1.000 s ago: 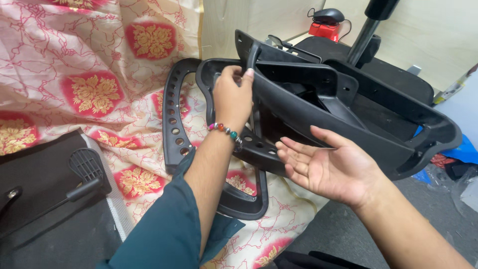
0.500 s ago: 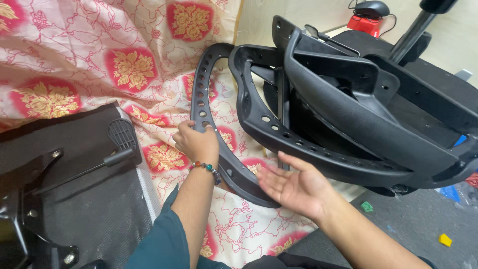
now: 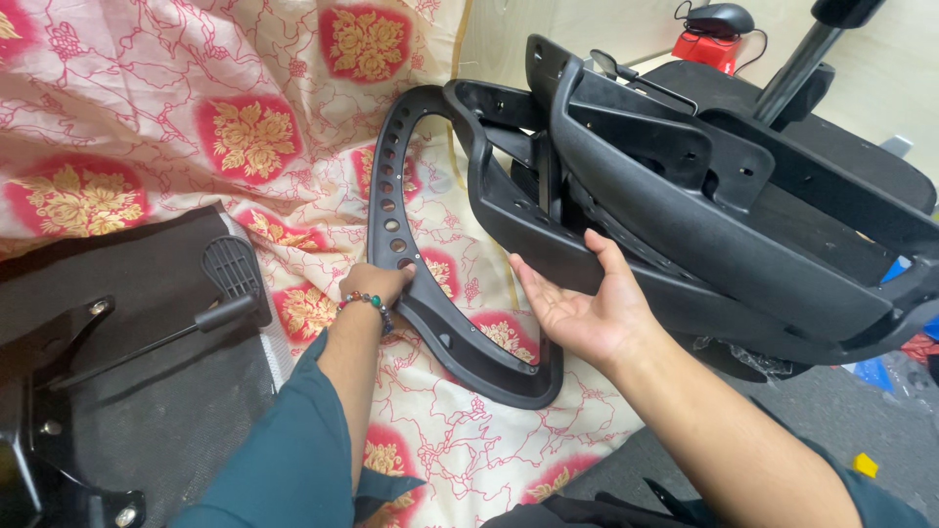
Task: The person uses a screwdriver to remove screws from a black plastic chair base, detaches a plastic frame, then reattaches it and tightens the screws. The person handles the chair base, frame, and screws throughout the process.
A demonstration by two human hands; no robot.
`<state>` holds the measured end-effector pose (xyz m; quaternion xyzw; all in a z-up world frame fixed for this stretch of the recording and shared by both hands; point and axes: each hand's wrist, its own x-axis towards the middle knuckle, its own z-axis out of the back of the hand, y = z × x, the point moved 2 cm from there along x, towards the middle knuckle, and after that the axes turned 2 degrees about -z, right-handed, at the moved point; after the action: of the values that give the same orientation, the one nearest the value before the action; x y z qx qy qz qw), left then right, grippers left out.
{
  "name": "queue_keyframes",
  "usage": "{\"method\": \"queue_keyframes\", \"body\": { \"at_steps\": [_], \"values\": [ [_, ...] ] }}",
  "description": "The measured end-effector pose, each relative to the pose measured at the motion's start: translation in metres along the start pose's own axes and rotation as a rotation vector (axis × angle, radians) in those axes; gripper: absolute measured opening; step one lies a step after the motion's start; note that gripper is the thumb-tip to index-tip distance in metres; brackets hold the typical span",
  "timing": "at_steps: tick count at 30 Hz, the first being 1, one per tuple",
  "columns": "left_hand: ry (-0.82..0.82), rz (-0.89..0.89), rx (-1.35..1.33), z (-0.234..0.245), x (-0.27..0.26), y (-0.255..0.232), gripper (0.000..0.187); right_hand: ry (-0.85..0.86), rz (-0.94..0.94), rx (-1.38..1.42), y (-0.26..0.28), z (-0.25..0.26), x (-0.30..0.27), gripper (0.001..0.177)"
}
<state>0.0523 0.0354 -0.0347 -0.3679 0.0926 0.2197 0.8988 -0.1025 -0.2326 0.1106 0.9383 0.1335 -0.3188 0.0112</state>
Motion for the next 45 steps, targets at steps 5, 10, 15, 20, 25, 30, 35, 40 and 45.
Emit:
{"method": "queue_keyframes", "body": {
  "at_steps": [5,10,15,20,25,30,35,40,45],
  "values": [
    [0.168,0.028,-0.056,-0.01,0.073,0.024,0.051,-0.06,-0.037,0.064,-0.001,-0.007,-0.002,0.073],
    [0.567,0.153,-0.411,-0.014,0.095,0.039,0.029,-0.056,-0.07,0.112,0.0,-0.018,-0.005,0.074],
    [0.453,0.22,-0.626,0.022,0.032,0.015,0.023,-0.025,-0.113,0.189,-0.002,-0.029,-0.007,0.08],
    [0.528,0.176,-1.209,0.048,-0.012,-0.014,0.025,-0.025,-0.112,0.244,-0.004,-0.034,-0.009,0.083],
    [0.396,0.257,-1.336,0.065,-0.043,-0.035,0.03,-0.021,-0.123,0.244,-0.003,-0.036,-0.01,0.085],
    [0.255,0.122,-1.246,0.12,-0.079,-0.069,0.023,-0.021,-0.147,0.267,-0.003,-0.037,-0.009,0.086],
    [0.07,-0.005,-1.293,0.148,-0.119,-0.086,0.021,-0.013,-0.157,0.252,0.0,-0.037,-0.006,0.085],
    [-0.038,-0.12,-1.263,0.163,-0.153,-0.096,0.021,-0.019,-0.141,0.21,0.002,-0.029,0.005,0.084],
    [-0.069,-0.14,-1.3,0.171,-0.185,-0.1,0.019,-0.044,-0.181,0.174,0.006,-0.015,0.027,0.082]
  ]
}}
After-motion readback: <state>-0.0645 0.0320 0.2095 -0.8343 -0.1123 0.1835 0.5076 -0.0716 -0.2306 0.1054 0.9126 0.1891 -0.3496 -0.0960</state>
